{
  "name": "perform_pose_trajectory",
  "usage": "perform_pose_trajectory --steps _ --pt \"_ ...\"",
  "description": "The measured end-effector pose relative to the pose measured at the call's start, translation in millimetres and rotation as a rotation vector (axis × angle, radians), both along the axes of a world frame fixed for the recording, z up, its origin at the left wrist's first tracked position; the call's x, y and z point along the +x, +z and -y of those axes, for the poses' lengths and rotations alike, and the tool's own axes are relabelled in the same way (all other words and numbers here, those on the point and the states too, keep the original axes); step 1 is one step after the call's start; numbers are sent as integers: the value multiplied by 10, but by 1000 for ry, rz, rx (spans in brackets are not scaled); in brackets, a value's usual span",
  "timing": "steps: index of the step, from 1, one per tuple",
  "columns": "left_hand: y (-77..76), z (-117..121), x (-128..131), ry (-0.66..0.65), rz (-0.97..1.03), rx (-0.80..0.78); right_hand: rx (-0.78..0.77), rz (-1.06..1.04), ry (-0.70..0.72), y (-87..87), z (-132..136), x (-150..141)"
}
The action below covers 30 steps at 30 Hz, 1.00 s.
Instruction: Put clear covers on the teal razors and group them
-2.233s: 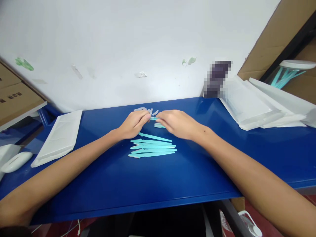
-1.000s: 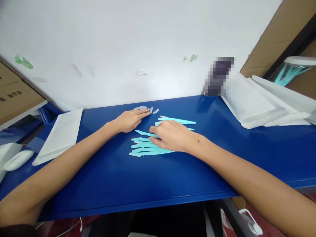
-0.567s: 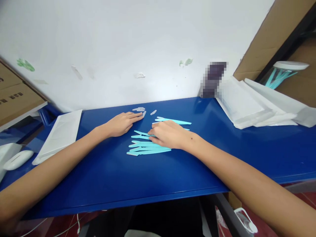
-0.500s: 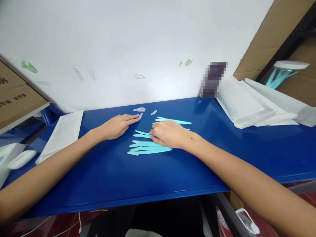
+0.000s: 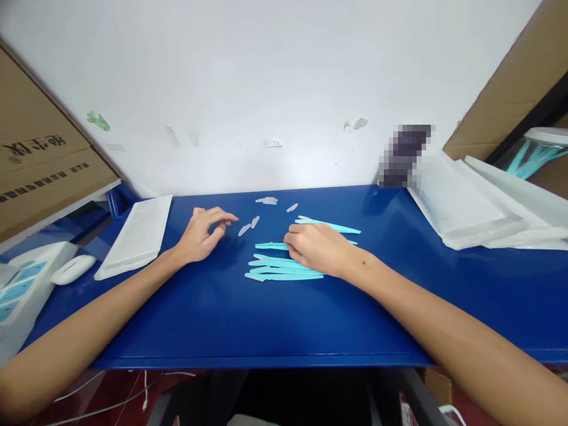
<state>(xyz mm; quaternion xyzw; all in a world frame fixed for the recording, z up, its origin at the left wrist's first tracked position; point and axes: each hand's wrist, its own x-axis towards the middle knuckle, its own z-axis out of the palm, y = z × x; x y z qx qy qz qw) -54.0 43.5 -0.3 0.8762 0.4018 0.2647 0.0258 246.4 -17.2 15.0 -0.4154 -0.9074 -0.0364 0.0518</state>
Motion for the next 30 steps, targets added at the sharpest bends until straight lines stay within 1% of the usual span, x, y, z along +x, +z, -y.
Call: perform_pose_trajectory --steps 3,5,9,13,18,21,24,30 --pt "-26 30 39 103 39 1 46 -56 -28 9 10 -11" --pt "-58 35 54 117 51 -21 47 -100 -54 7 19 -14" --pt "-99 26 56 30 46 -109 -56 -189 -96 -30 26 -5" --pt "-70 46 82 -56 -74 -124 -87 -207 -73 -73 1 15" --pt "-60 88 184 -29 -270 -196 -46 -84 -12 -107 -35 48" --pt "-68 104 209 -45 -291 -176 -15 -43 0 -112 -36 58" --pt "-61 121 195 -78 -269 -142 -30 -36 2 -101 -29 53" --pt "-106 116 184 -90 -112 -25 -26 -35 13 -114 -49 52"
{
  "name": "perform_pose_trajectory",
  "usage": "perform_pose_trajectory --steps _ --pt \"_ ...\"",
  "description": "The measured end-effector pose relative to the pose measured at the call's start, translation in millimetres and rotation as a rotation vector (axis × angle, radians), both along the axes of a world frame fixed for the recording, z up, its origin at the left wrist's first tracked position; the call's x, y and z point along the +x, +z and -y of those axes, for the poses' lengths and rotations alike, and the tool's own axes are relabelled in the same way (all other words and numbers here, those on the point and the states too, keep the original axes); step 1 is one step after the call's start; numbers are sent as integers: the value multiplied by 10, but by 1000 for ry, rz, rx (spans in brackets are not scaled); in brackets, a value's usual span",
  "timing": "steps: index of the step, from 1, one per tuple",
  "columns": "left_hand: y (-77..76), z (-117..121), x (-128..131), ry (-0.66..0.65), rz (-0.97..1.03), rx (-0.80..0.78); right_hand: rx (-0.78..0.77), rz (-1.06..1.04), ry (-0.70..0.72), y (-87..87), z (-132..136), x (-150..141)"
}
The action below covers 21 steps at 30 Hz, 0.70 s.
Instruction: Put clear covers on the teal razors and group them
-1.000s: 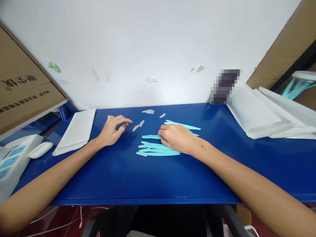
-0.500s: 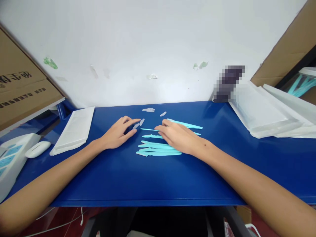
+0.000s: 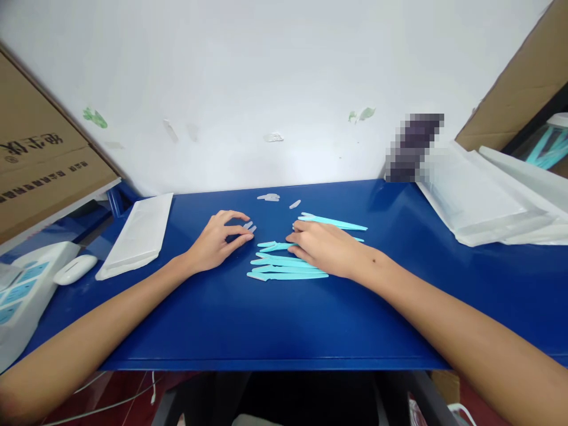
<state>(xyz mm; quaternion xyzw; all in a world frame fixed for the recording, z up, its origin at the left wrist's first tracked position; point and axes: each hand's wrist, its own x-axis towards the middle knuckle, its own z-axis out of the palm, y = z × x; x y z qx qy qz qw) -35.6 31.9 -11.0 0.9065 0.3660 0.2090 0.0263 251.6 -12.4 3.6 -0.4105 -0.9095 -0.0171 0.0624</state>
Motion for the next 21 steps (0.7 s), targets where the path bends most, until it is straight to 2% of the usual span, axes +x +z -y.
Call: perform_pose_trajectory --steps 3,6,8,12,16,21 --pt "-25 -12 26 110 54 53 -23 -32 14 -12 -12 8" --pt "-21 -11 47 257 -47 79 -52 -74 13 -6 -11 6" --pt "-7 -4 51 289 -126 75 -58 -91 17 6 -4 -2" --pt "11 0 45 250 -151 42 -30 -105 15 24 0 -20" --pt "-8 -33 29 159 -38 -35 14 -141 39 29 -21 -13" --pt "-30 -62 6 63 72 -98 -51 -92 14 74 -19 9"
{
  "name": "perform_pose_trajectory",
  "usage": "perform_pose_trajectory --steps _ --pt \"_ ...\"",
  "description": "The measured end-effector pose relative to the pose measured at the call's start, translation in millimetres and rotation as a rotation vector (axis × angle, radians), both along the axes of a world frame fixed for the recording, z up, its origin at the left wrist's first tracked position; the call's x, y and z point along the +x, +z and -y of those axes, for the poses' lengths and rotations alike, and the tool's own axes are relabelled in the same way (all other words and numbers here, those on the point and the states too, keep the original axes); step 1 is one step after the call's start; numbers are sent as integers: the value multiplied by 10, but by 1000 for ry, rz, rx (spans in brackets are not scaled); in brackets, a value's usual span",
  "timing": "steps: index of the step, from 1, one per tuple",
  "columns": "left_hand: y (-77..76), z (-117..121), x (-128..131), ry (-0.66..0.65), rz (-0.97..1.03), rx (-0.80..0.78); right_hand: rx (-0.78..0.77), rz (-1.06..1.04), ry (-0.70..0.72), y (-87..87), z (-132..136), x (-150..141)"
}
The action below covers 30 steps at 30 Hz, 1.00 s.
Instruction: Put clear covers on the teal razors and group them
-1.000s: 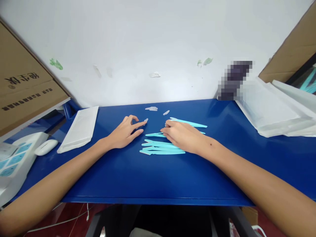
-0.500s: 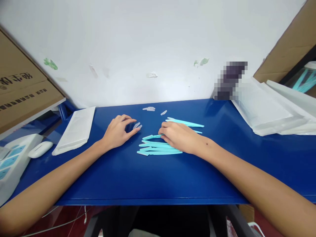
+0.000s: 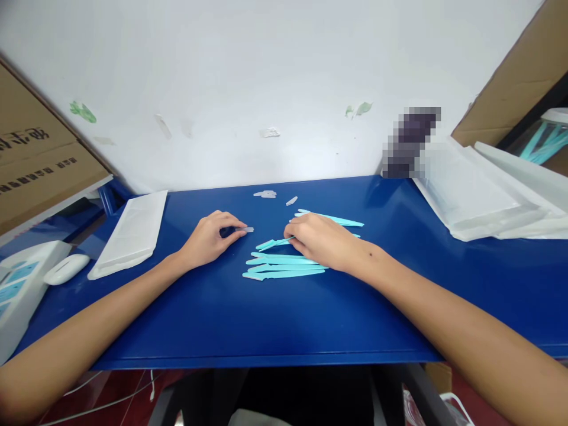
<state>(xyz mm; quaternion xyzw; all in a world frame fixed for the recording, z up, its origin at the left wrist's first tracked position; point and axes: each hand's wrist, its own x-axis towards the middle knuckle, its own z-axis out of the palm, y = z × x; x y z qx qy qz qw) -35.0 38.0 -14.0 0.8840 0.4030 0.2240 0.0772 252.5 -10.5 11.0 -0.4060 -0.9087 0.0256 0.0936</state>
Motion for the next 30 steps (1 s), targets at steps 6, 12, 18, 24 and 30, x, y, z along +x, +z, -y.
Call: perform_pose_trajectory --steps 6,12,18,24,30 --pt "12 10 2 -23 12 5 2 9 9 -59 -10 24" --pt "7 8 -4 -31 15 20 45 -29 -55 -8 24 -7" --pt "19 16 4 -59 35 29 78 53 -237 132 119 -44" --pt "77 44 19 -97 84 -79 216 81 -184 43 81 -48" --pt "107 77 63 -68 150 -224 166 67 -165 13 93 -91"
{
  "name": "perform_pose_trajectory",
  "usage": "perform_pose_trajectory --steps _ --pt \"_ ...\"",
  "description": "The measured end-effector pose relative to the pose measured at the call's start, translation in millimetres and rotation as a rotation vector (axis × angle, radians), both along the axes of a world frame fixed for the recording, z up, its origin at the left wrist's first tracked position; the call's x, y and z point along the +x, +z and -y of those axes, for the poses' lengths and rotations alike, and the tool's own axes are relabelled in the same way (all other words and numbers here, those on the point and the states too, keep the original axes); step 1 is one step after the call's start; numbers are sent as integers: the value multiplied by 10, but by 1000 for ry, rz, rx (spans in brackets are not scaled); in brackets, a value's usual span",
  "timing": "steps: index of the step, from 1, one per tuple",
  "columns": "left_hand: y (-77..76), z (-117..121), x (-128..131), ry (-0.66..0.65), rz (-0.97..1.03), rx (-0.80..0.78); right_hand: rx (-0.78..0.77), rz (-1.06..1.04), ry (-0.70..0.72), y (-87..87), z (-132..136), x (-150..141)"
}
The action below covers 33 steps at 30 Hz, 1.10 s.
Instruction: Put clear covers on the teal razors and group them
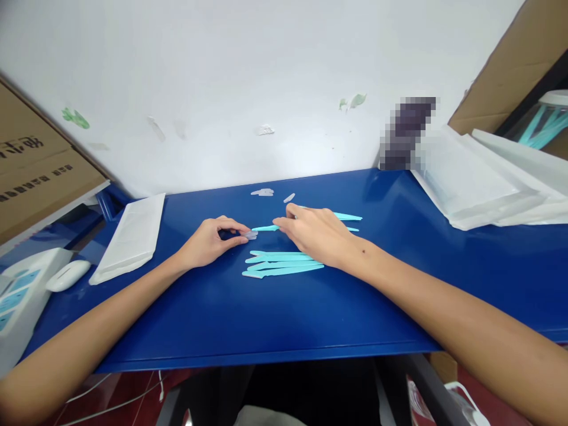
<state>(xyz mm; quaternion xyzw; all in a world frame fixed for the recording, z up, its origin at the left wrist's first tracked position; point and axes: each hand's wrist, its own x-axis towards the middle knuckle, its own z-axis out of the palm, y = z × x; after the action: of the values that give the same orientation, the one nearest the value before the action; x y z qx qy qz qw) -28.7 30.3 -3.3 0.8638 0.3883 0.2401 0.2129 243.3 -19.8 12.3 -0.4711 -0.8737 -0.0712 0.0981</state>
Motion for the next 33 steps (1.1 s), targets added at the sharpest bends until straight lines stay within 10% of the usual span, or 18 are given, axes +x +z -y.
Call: perform_pose_trajectory --steps 25,33 --pt "-60 31 125 -11 178 -11 -117 -75 27 -48 -17 -236" --pt "-4 96 111 -119 12 383 -320 -388 219 89 14 -126"
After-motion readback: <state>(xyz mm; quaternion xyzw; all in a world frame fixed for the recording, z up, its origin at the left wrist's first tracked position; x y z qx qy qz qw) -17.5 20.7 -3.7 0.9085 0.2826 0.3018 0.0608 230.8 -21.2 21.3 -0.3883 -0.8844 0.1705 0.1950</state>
